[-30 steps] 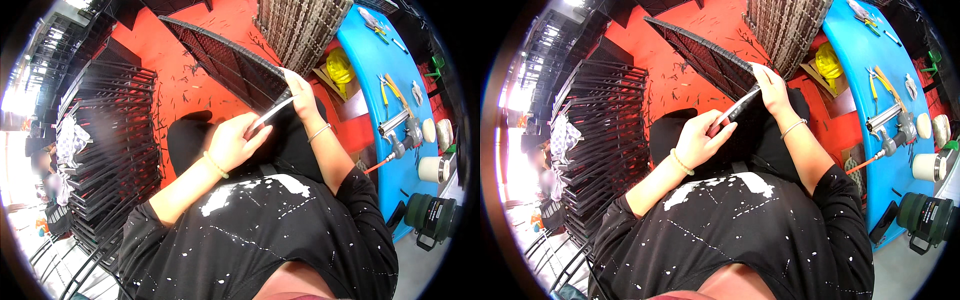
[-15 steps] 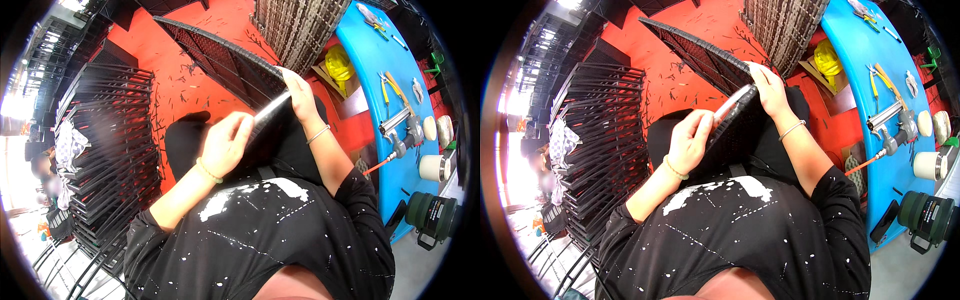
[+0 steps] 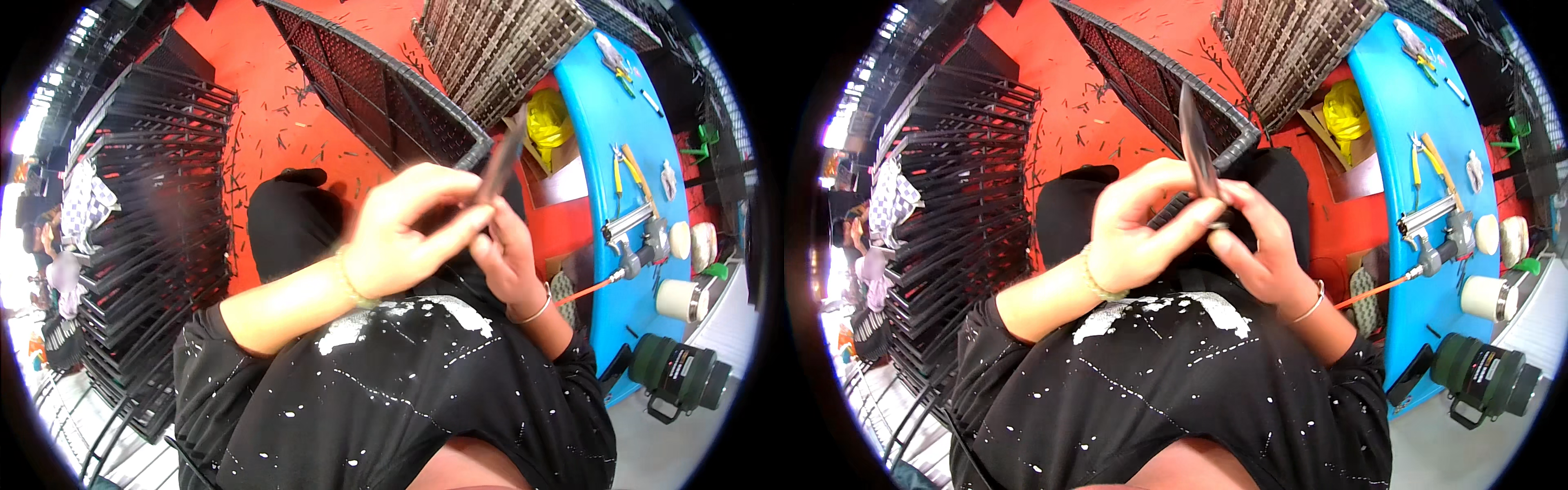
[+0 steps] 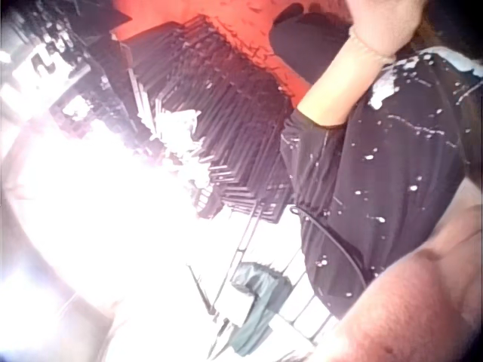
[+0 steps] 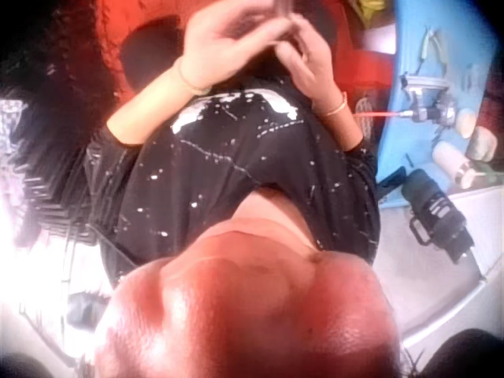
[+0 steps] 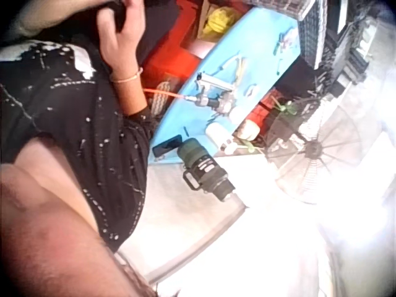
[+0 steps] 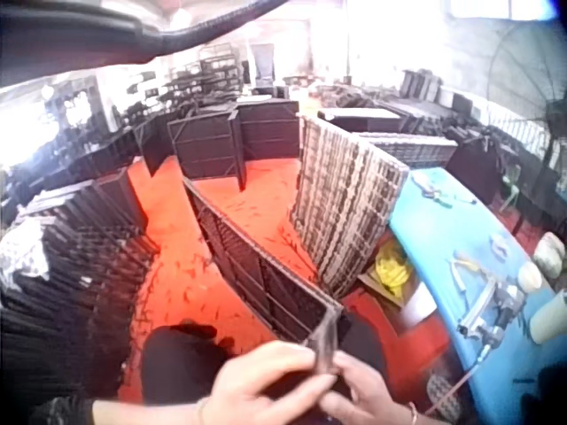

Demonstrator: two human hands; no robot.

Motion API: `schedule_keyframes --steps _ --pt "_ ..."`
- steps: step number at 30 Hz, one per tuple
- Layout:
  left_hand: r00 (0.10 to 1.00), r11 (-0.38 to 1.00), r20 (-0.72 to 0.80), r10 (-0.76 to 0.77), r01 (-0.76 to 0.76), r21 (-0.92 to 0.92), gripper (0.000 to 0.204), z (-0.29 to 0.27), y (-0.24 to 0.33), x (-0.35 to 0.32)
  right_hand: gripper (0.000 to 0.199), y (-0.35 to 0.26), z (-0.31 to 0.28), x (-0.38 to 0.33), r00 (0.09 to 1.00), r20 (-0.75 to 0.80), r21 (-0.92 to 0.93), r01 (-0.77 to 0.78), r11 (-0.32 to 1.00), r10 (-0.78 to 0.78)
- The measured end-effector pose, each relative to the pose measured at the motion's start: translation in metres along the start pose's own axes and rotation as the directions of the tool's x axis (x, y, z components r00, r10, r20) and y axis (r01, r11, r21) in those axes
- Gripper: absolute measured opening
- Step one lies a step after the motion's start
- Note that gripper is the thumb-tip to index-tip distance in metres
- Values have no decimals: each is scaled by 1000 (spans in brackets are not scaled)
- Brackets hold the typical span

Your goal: The person wraps a black plastic strip around the edge of a wicker chair frame. They use a knife to trim the strip and tuck the end into the weave to secure it.

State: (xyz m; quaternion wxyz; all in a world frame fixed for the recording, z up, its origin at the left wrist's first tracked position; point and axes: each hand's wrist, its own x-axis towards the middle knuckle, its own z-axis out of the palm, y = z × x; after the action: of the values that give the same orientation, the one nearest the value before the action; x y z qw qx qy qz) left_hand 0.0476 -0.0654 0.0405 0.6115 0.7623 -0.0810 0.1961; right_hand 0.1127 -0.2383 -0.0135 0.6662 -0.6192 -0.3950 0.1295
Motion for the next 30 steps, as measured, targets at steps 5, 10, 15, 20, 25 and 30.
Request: schedule_keyframes --steps 5,10,15,20,25,30 --pt "960 960 -12 280 -280 32 26 15 -21 -1 21 -17 -10 -6 966 232 10 -119 993 113" --pt "988 985 55 143 -147 92 39 -11 -15 -8 32 -27 -4 -15 945 34 94 -326 941 324" --pt "980 978 195 37 -76 195 58 -37 -42 -40 55 -37 -13 -12 958 -96 -205 -285 936 270" --pt "958 976 282 -52 -11 218 80 -40 -54 -54 39 -55 -32 -9 982 -13 -637 -152 755 187" --pt "901 975 384 -202 147 167 84 -42 -63 -59 34 -76 -36 8 947 35 -786 -171 594 319" --pt "903 969 374 -214 147 199 84 -42 -64 -59 37 -76 -33 16 917 3 -811 -231 538 398"
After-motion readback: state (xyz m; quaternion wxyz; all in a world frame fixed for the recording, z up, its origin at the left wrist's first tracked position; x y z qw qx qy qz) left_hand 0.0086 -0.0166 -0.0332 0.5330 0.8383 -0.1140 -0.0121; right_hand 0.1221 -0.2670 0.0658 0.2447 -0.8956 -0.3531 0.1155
